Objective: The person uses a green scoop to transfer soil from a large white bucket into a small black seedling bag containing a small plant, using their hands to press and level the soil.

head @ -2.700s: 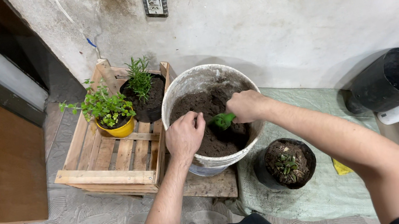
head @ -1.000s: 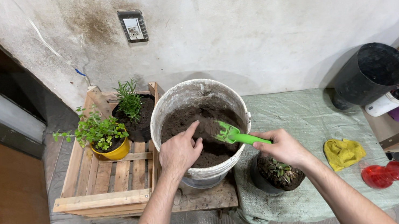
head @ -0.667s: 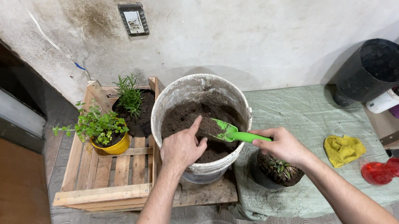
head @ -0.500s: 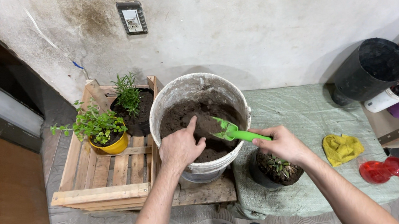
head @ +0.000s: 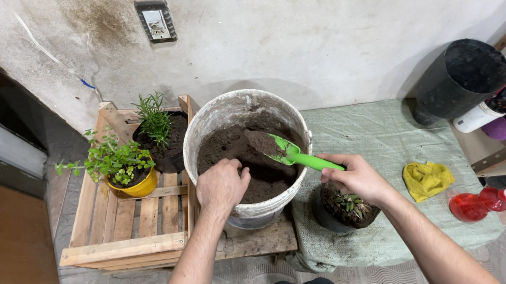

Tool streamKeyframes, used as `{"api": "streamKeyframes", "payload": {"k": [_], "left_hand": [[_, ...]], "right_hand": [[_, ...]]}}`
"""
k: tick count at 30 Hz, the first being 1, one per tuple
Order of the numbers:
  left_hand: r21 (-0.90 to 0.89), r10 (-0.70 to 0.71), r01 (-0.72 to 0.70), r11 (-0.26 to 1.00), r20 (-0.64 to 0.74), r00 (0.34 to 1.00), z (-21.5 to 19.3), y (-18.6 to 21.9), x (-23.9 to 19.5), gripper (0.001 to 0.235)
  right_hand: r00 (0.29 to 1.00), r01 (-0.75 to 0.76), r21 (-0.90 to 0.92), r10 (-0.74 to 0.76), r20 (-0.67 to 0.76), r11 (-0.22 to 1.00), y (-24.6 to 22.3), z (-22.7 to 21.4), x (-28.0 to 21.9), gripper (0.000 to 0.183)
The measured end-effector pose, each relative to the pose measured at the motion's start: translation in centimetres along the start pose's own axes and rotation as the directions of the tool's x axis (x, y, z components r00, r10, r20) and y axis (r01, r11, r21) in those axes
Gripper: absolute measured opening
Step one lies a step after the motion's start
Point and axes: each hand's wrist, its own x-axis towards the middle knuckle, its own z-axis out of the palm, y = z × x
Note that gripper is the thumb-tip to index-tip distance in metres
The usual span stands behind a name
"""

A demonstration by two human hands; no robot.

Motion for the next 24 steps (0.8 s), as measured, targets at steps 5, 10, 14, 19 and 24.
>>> {"api": "streamKeyframes", "payload": {"k": [5,10,14,19,24], "left_hand": [[0.01,0.017,-0.017,1.0,0.044,0.999,0.8,-0.4,0.6,0.047],[0.0,0.041,-0.041,0.999,0.056,0.998,-0.2,-0.2,-0.2,0.046],[0.002,0.067,-0.067,0.998,0.057,0.996,0.0,-0.4,-0.1,0.046],[0.005,0.091,-0.091,0.996,0.054,0.994,-0.2,-0.4,0.3,0.044],[-0.009,0.123,-0.122,0.992,0.045,0.991,-0.6,-0.4,-0.2,0.041]], "right_hand": [[0.993,0.103,0.139,-0.095,-0.065,0.985,2.1,-0.6,-0.4,0.059],[0.969,0.231,0.39,-0.172,-0.18,0.892,7.3,0.3,1.8,0.053],[0.954,0.277,0.507,-0.168,-0.25,0.816,8.3,1.2,2.3,0.04],[0.938,0.32,0.563,-0.172,-0.3,0.762,7.8,2.5,2.1,0.039],[0.907,0.376,0.501,-0.198,-0.372,0.779,8.0,2.9,1.1,0.036]]}}
